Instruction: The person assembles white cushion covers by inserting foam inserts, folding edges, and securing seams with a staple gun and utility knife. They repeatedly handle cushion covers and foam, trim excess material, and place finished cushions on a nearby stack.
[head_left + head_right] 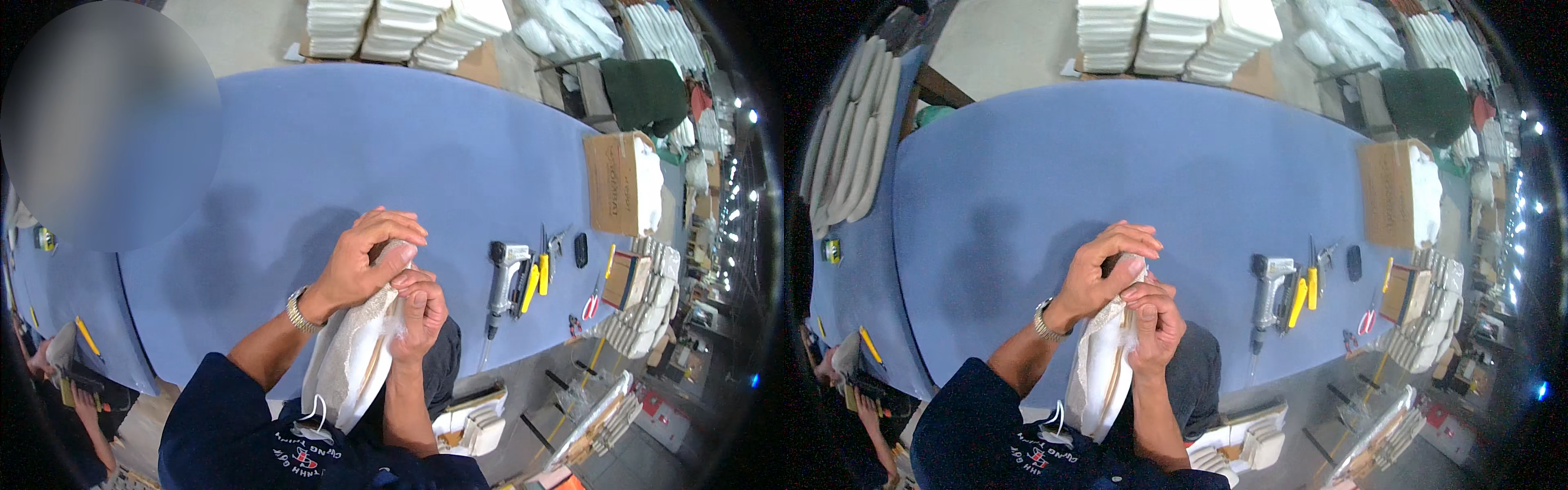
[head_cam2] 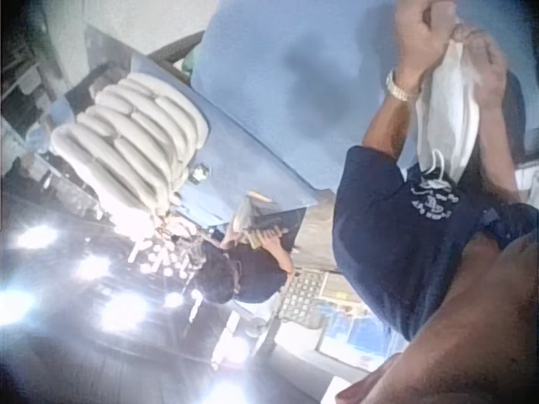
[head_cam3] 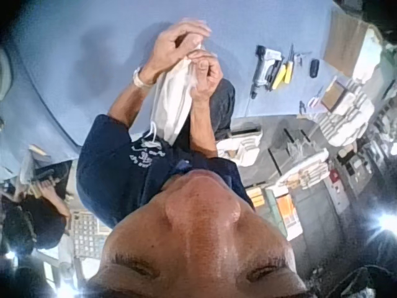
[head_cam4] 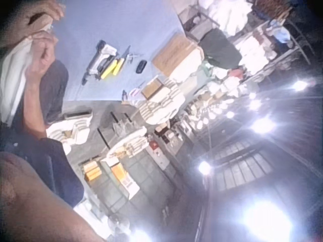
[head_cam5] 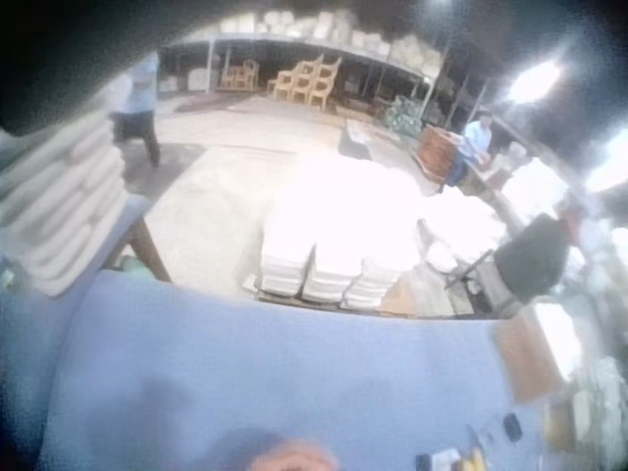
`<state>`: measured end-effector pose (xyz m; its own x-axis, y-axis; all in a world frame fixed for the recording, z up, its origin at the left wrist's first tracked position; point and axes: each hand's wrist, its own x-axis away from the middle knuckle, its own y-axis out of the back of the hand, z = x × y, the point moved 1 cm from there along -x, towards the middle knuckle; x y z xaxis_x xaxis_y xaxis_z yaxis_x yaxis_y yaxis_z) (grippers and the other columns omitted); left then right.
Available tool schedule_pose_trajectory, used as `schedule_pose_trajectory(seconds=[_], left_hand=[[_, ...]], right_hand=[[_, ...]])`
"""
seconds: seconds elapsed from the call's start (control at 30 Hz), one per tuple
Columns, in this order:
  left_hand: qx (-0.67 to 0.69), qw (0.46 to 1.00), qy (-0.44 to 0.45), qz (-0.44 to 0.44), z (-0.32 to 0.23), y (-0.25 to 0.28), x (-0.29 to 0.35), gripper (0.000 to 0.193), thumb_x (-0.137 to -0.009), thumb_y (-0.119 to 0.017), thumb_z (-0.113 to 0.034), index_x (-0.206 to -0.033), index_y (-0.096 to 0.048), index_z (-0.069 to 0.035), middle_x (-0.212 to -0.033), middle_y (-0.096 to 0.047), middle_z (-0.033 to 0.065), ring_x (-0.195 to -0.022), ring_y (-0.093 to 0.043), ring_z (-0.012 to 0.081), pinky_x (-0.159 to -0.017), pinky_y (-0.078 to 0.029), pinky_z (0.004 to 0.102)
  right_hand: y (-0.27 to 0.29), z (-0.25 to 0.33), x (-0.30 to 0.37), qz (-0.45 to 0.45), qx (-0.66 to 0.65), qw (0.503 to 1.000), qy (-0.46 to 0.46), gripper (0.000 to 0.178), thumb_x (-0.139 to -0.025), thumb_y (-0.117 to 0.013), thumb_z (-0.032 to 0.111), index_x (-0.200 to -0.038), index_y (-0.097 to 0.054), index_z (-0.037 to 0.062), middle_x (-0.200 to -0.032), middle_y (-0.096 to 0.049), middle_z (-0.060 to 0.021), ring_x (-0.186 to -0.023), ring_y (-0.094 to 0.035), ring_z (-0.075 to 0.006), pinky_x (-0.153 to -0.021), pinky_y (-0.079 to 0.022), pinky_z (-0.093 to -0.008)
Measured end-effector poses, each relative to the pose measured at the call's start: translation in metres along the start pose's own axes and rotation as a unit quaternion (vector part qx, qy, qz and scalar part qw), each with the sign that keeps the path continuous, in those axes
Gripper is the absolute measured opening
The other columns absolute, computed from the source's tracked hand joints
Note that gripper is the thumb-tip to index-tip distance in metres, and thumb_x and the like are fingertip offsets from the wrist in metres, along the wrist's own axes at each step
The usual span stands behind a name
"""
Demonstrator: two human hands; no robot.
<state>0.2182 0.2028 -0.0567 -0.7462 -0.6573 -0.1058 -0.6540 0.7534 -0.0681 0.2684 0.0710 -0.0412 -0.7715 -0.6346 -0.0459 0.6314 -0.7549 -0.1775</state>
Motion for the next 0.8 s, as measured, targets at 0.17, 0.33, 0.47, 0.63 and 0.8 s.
schedule_pose_trajectory(seconds=[0.17, 0.33, 0.47, 0.63, 0.8], left_hand=[[-0.068, 0.996, 0.045, 0.029, -0.011, -0.018, 0.000, 0.020, -0.097, -0.063, -0.019, -0.113, -0.071, -0.011, -0.120, -0.070, 0.0060, -0.138, -0.052, 0.0318, -0.122, -0.015, 0.0602], [-0.099, 0.992, 0.060, 0.043, -0.016, -0.018, 0.006, 0.032, -0.092, -0.065, -0.015, -0.124, -0.068, -0.013, -0.129, -0.065, 0.0060, -0.144, -0.044, 0.0325, -0.122, -0.013, 0.0629], [-0.100, 0.992, 0.047, 0.068, -0.014, -0.023, 0.008, 0.043, -0.088, -0.066, -0.013, -0.131, -0.064, -0.013, -0.136, -0.061, 0.0075, -0.148, -0.037, 0.0341, -0.122, -0.010, 0.0642], [-0.108, 0.990, 0.051, 0.072, -0.015, -0.021, 0.011, 0.055, -0.085, -0.067, -0.013, -0.139, -0.058, -0.014, -0.145, -0.053, 0.0083, -0.151, -0.032, 0.0352, -0.122, -0.008, 0.0670], [-0.110, 0.989, 0.056, 0.075, -0.012, -0.027, 0.012, 0.060, -0.084, -0.068, -0.013, -0.143, -0.056, -0.015, -0.148, -0.050, 0.0082, -0.153, -0.028, 0.0355, -0.120, -0.006, 0.0700]], right_hand=[[0.027, -0.010, -0.004, 0.000, -0.023, 0.999, 0.023, 0.028, -0.105, -0.060, 0.029, -0.093, -0.065, 0.0042, -0.104, -0.072, -0.0137, -0.104, -0.062, -0.0244, -0.109, -0.040, -0.0465], [0.148, -0.018, -0.020, -0.045, 0.190, 0.981, -0.010, 0.025, -0.101, -0.064, 0.024, -0.110, -0.068, 0.0013, -0.115, -0.072, -0.0167, -0.111, -0.067, -0.0298, -0.103, -0.048, -0.0430], [0.243, -0.050, -0.047, -0.088, 0.560, 0.824, -0.020, 0.055, -0.086, -0.076, 0.009, -0.136, -0.055, 0.0002, -0.127, -0.062, -0.0225, -0.116, -0.060, -0.0391, -0.097, -0.049, -0.0451], [0.252, -0.065, -0.084, -0.059, 0.708, 0.702, -0.044, 0.076, -0.079, -0.078, 0.005, -0.147, -0.044, 0.0020, -0.135, -0.053, -0.0260, -0.123, -0.052, -0.0450, -0.101, -0.046, -0.0510], [0.256, -0.057, -0.089, -0.028, 0.684, 0.725, -0.080, 0.085, -0.077, -0.074, 0.002, -0.154, -0.039, 0.0078, -0.137, -0.054, -0.0274, -0.128, -0.052, -0.0456, -0.108, -0.044, -0.0476]])
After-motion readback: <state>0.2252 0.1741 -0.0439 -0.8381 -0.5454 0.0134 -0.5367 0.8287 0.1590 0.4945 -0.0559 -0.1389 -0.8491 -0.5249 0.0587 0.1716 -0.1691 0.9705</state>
